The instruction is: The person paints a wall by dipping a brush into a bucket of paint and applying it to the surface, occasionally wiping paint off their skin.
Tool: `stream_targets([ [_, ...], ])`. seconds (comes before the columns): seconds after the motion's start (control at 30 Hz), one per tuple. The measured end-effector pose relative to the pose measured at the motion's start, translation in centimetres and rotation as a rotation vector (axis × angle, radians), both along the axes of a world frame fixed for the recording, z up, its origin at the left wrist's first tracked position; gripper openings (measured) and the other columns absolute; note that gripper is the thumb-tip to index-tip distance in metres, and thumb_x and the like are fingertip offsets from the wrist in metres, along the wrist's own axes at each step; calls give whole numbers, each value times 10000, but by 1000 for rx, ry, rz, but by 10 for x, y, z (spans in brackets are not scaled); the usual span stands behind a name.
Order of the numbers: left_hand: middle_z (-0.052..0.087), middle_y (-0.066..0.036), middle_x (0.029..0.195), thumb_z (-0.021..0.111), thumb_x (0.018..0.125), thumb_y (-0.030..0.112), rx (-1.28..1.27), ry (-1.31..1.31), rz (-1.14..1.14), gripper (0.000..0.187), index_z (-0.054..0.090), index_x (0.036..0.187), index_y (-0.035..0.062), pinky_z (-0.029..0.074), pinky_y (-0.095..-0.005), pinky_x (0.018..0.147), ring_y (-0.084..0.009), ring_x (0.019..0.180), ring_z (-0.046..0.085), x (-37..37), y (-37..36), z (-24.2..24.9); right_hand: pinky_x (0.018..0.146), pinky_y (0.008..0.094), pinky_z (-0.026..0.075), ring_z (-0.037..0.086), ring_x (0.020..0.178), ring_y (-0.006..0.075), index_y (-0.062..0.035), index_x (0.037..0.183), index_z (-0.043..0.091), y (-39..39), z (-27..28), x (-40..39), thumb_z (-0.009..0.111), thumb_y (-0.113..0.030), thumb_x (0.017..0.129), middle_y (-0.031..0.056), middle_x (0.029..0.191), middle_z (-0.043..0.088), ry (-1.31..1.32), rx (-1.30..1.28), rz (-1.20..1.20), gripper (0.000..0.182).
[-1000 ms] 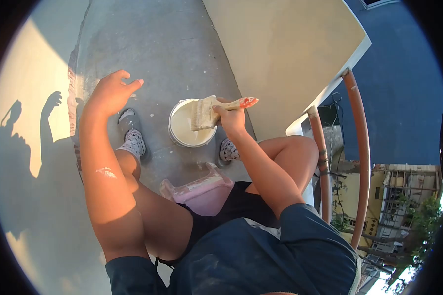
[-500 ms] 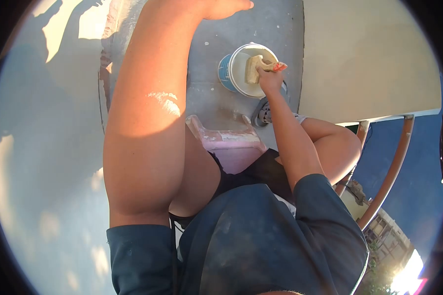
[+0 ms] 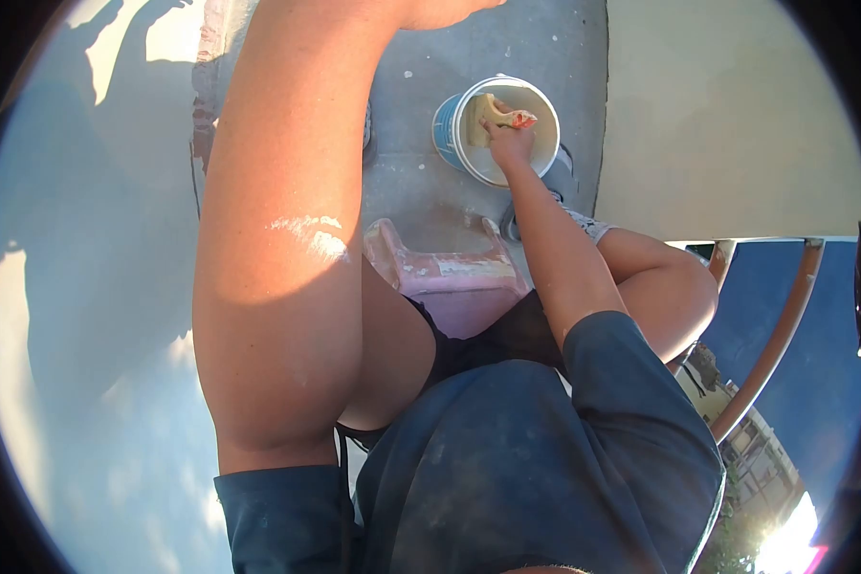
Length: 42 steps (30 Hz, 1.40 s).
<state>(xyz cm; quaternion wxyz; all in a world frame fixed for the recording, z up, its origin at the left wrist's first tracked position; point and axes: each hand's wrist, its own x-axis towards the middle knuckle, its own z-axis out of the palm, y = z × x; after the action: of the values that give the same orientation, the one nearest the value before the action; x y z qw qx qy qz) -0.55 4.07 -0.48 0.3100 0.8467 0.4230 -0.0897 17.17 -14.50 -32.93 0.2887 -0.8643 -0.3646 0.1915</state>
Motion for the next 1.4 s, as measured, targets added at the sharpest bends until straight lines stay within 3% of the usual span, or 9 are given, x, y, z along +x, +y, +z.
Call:
stream_targets([
  [0.27, 578, -226, 1117, 579, 810, 463, -27, 38, 78, 624, 525, 1178, -39, 438, -377, 883, -320, 1038, 570, 6, 1, -3, 807, 362, 465, 630, 883, 282, -122, 1152, 622, 0, 1, 1, 723, -255, 738, 154, 970, 660, 44, -112, 1, 446],
  [0.4, 567, -210, 1158, 589, 806, 494, -9, -104, 44, 675, 500, 1232, -22, 428, -374, 896, -312, 1061, 558, 15, 5, -11, 755, 349, 485, 647, 830, 257, -97, 1125, 637, -2, 13, -3, 703, -156, 740, 139, 928, 673, 235, -3, -150, 395],
  [0.53, 577, -220, 1104, 607, 817, 441, -87, -172, 167, 616, 511, 1208, -25, 439, -363, 864, -311, 1020, 575, 28, -4, -1, 798, 336, 483, 637, 895, 298, -83, 1117, 639, -15, 79, -9, 671, -110, 747, 185, 966, 653, 206, 81, -94, 372],
  [0.7, 532, -236, 1221, 586, 839, 415, -33, -75, 106, 603, 479, 1258, -5, 447, -399, 915, -326, 1111, 550, 28, -7, 6, 828, 291, 487, 641, 946, 201, -27, 1080, 645, -44, 156, -20, 672, -74, 780, 156, 1008, 664, 305, 373, -140, 304],
  [0.8, 544, -231, 1207, 586, 839, 419, -47, -75, 132, 599, 487, 1251, -3, 452, -390, 908, -318, 1110, 552, 16, -14, 3, 805, 332, 497, 644, 918, 298, -47, 1097, 635, -58, 114, -22, 661, -74, 775, 164, 988, 661, 156, 452, 32, 323],
  [1.03, 621, -173, 1090, 610, 836, 358, -10, -245, 81, 478, 569, 1157, 7, 478, -363, 824, -257, 945, 621, 6, -47, -42, 798, 310, 496, 652, 897, 214, -42, 1071, 652, -68, 103, -12, 666, -69, 765, 138, 1003, 669, 272, 471, -81, 307],
  [1.17, 637, -85, 982, 584, 861, 327, -518, -524, 308, 390, 598, 1080, 5, 474, -300, 769, -180, 898, 613, 26, -93, -67, 723, 277, 490, 625, 793, 156, 25, 1073, 623, -71, 115, -9, 671, -48, 751, 114, 942, 663, 390, 479, -314, 334],
  [1.3, 665, -192, 943, 583, 794, 380, -180, -40, 330, 459, 634, 988, -33, 473, -390, 799, -336, 898, 627, 21, -148, -170, 760, 277, 480, 621, 833, 160, 34, 1069, 619, -79, 106, -1, 686, -55, 736, 119, 956, 657, 657, 639, -469, 351],
  [1.4, 583, -295, 1114, 623, 690, 616, -554, 278, 47, 808, 604, 1085, -89, 431, -398, 910, -387, 1063, 567, 5, -207, -218, 774, 278, 476, 620, 849, 160, 35, 1060, 622, -71, 104, 4, 691, -60, 731, 120, 965, 655, 696, 613, -500, 349],
])
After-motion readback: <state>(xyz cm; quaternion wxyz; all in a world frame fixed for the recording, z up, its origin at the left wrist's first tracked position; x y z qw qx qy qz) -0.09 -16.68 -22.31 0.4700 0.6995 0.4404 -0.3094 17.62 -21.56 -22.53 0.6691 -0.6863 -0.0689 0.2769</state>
